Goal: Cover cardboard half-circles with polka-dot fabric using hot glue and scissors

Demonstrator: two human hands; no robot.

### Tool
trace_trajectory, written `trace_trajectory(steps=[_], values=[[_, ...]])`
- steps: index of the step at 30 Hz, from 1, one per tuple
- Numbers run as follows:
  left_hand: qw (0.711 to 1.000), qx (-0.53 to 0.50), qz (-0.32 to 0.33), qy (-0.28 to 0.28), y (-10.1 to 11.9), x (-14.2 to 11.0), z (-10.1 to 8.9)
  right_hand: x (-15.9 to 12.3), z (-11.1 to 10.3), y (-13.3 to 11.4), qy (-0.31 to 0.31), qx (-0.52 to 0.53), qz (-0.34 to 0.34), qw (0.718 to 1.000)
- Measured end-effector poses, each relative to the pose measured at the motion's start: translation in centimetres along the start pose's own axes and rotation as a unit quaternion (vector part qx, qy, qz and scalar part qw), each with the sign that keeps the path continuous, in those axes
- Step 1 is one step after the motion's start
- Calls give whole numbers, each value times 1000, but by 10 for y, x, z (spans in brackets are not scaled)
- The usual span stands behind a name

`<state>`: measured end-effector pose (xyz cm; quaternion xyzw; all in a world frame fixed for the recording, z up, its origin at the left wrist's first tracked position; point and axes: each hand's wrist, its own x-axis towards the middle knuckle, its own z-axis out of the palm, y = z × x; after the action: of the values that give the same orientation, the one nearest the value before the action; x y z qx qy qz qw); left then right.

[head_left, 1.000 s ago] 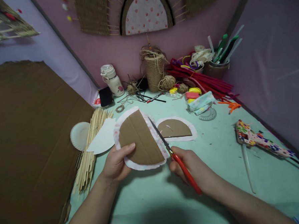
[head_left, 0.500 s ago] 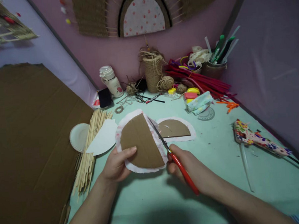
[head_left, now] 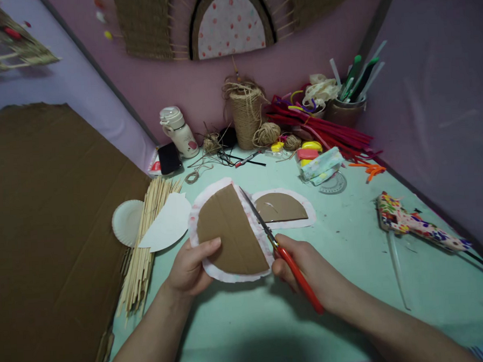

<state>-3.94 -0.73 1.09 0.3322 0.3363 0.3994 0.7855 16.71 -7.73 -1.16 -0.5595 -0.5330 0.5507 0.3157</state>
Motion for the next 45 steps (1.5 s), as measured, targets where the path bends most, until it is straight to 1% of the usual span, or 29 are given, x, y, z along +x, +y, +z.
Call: trace_trajectory(steps=[6, 9, 12, 17, 23, 26, 29, 32, 35, 37, 40, 45], values=[[998, -58, 10, -25, 5, 3, -4, -2, -1, -6, -1, 5, 7, 1000], [997, -68, -3, -36, 6, 6, -9, -2, -1, -8, -13, 3, 11, 1000], [997, -67, -21, -42, 6, 7, -14, -2, -2, -11, -24, -36, 9, 999], [998, -37, -25, -42, 12, 6, -17, -1, -2, -12, -8, -104, -9, 994], [998, -5, -17, -63, 20, 4, -15, -2, -1, -16, -11, -149, 13, 989], [997, 42, -31, -50, 21, 3, -15, -2, -1, -18, -12, -164, 8, 986], [995, 94, -40, -7, 21, 4, -14, -2, -1, -20, -17, -181, 3, 983], [992, 118, -39, 27, 21, 4, -14, -3, -1, -20, -17, -200, 9, 980], [990, 127, -37, 42, 21, 5, -13, -3, -1, -22, -30, -197, 17, 980], [991, 123, -40, 45, 20, 5, -13, -3, -1, -24, -43, -191, 22, 980], [992, 113, -39, 43, 19, 5, -11, -3, -1, -24, -43, -201, 35, 978], [994, 98, -49, 21, 16, 4, -7, -2, -1, -22, -44, -202, 35, 978]])
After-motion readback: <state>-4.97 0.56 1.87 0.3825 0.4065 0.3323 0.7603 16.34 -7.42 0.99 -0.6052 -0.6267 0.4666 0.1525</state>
